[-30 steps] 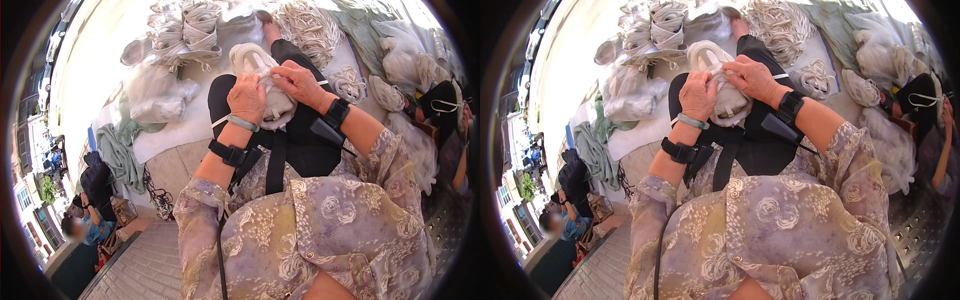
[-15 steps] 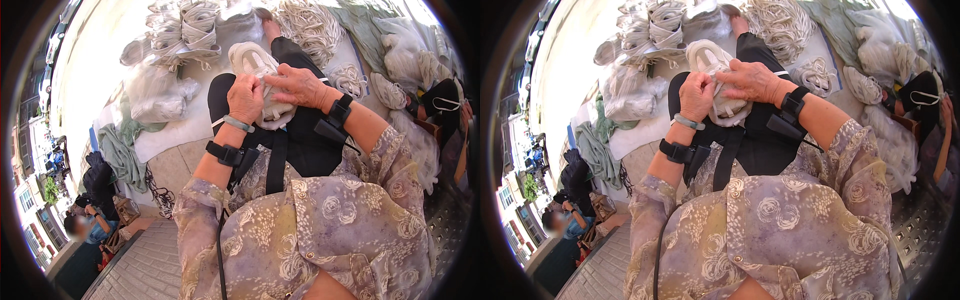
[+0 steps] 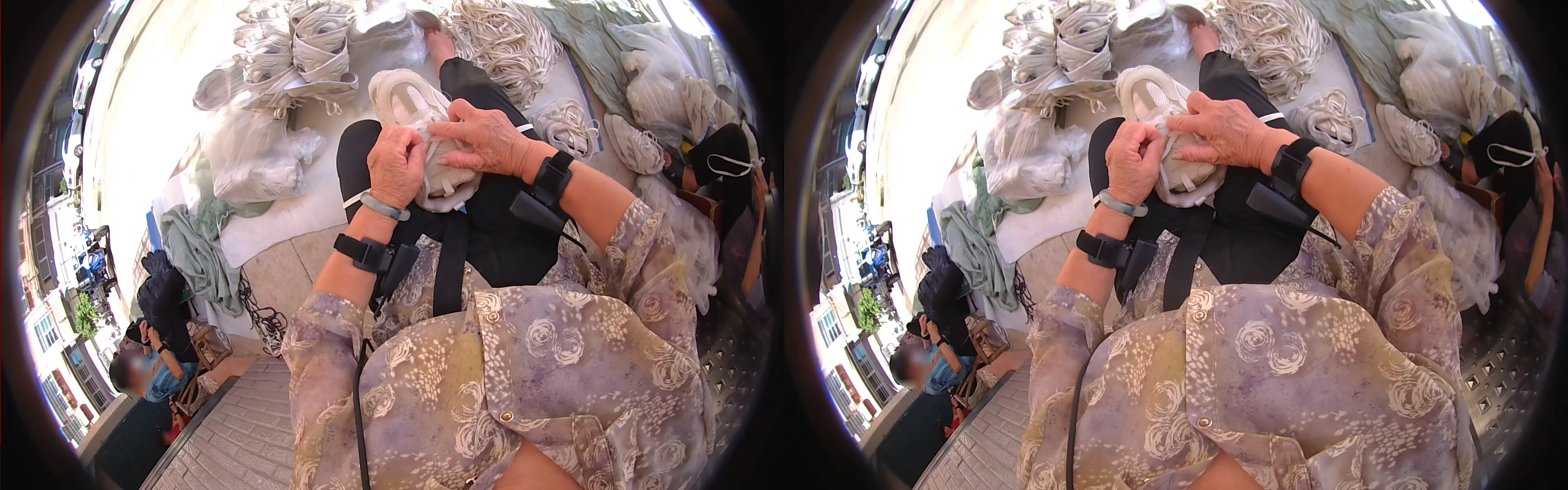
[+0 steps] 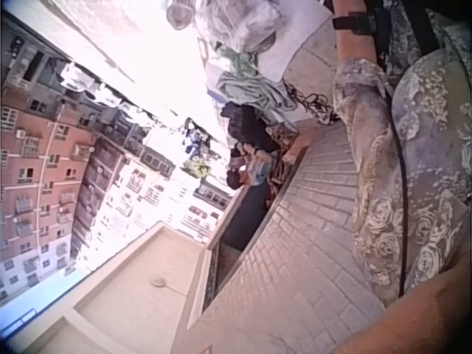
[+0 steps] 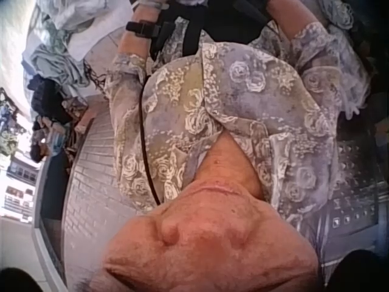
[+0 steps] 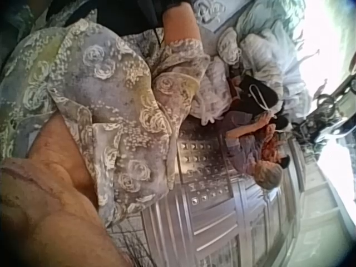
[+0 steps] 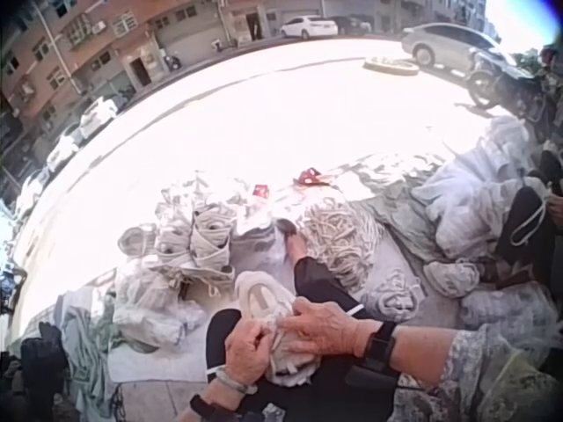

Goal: Lacing a white sneaker by hand.

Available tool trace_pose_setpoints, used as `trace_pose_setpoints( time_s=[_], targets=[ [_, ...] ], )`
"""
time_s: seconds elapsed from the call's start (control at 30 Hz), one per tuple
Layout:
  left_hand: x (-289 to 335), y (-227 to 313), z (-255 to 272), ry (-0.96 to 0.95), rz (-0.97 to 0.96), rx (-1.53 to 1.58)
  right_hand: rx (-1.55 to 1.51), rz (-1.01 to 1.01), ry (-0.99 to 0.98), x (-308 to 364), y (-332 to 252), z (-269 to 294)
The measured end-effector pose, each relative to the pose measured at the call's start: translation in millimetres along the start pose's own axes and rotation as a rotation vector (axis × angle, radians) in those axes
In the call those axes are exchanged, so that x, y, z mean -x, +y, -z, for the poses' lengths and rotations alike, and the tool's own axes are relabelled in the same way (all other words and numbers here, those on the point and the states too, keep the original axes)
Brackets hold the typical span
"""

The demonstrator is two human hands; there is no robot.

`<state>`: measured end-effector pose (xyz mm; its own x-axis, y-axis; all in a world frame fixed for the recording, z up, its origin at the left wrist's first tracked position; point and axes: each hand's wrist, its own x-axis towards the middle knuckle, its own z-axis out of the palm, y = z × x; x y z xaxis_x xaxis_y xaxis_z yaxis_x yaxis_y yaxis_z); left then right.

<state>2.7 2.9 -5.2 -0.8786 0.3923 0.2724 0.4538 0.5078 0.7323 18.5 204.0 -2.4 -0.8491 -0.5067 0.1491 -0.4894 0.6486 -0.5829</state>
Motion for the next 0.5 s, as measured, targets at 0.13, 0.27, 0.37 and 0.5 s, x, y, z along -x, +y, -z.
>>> trace_pose_setpoints(
  time_s=[0.13, 0.27, 0.37, 0.5],
  targets=[
    [4, 3, -5, 0.118, 0.154, 0.097, -0.111, -0.028, 0.0, -2, 4, -1],
    [-2, 2, 0, 0.082, 0.216, -0.061, -0.094, -0.026, -0.002, -1, 4, -1],
    [-15, 5, 2, 0.091, -0.121, -0.315, -0.099, -0.012, 0.028, 1, 5, -3],
    [-23, 16, 4, -0.227, -0.11, -0.634, -0.099, -0.022, 0.021, 1, 5, -3]
  ],
)
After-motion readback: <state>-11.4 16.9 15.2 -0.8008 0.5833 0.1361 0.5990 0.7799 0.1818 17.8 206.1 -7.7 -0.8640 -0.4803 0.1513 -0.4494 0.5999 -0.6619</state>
